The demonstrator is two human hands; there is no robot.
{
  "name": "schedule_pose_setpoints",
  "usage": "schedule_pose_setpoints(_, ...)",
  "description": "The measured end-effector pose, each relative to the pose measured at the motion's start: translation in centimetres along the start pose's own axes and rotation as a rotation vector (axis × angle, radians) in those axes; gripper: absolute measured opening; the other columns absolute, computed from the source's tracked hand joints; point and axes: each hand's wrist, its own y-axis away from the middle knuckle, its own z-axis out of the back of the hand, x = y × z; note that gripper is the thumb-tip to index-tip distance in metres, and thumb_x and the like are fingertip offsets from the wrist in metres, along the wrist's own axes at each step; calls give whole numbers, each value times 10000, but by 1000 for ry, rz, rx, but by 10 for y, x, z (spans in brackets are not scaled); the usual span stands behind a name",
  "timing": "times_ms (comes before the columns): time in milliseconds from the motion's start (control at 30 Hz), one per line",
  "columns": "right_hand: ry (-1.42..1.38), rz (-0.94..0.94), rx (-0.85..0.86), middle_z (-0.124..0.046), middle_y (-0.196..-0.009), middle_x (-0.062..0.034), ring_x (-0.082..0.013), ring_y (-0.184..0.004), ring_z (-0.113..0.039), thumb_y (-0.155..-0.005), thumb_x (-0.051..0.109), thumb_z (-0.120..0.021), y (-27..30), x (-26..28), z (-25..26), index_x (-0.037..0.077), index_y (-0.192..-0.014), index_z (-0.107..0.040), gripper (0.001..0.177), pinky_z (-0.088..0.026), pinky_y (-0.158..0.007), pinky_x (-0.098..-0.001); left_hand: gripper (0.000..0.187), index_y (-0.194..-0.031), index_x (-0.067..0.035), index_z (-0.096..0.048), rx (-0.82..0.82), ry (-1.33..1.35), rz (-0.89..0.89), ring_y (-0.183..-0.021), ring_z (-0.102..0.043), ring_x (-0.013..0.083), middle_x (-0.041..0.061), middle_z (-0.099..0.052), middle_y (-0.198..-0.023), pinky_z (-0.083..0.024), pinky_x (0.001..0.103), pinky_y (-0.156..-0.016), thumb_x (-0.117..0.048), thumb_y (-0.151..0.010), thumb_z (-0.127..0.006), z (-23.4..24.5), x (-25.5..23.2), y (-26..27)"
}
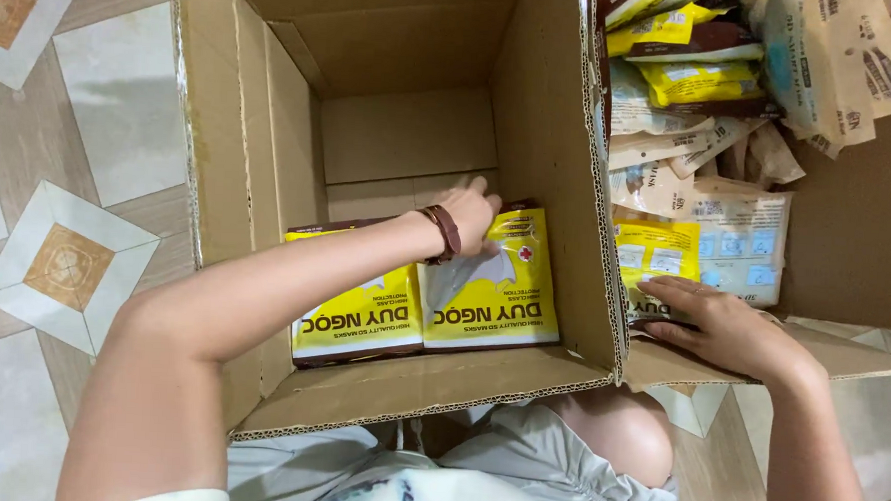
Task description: Sorting and packing face mask packets from a larger box into a smaller one.
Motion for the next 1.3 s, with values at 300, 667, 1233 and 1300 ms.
schedule_pose_setpoints(300, -20, 14, -22, -502, -1531, -59, -284, -1378, -505, -894, 492, -675, 3, 4, 1, 236, -1495, -539, 668, -397, -1138, -387, 613, -1155, -69, -603, 78, 287, -123, -1047, -679, 312, 153, -706, -1101, -540, 450, -884, -444, -739, -853, 53, 33, 8)
schedule_pose_setpoints(667, 17, 70, -61, -519, -1514, -71, -288, -1372, -511, -884, 503, -681, 2, -2, -6, 193, -1481, -546, 686, -412, -1127, -387, 392, -1195, -52, -596, -85, 546, -80, -964, -653, 122, 48, -732, -1074, -544, 337, -840, -295, -924, -742, 170, 100, 74)
schedule_pose_setpoints(1233, 37, -1, -77, -562, -1488, -51, -281, -1342, -552, -864, 486, -706, 0, -1, -11, 211, -1423, -574, 637, -446, -1109, -393, 527, -1265, -78, -600, 102, 147, 15, -1074, -682, 294, 129, -723, -1149, -522, 442, -910, -372, -859, -763, 137, 93, 58)
schedule_pose_setpoints(1300, 36, -49, -61, -555, -1494, -43, -281, -1343, -547, -861, 480, -712, 1, 0, -11, 227, -1430, -573, 638, -444, -1109, -394, 536, -1270, -83, -602, 159, 104, 20, -1097, -678, 307, 132, -722, -1166, -520, 450, -928, -376, -852, -768, 123, 90, 60)
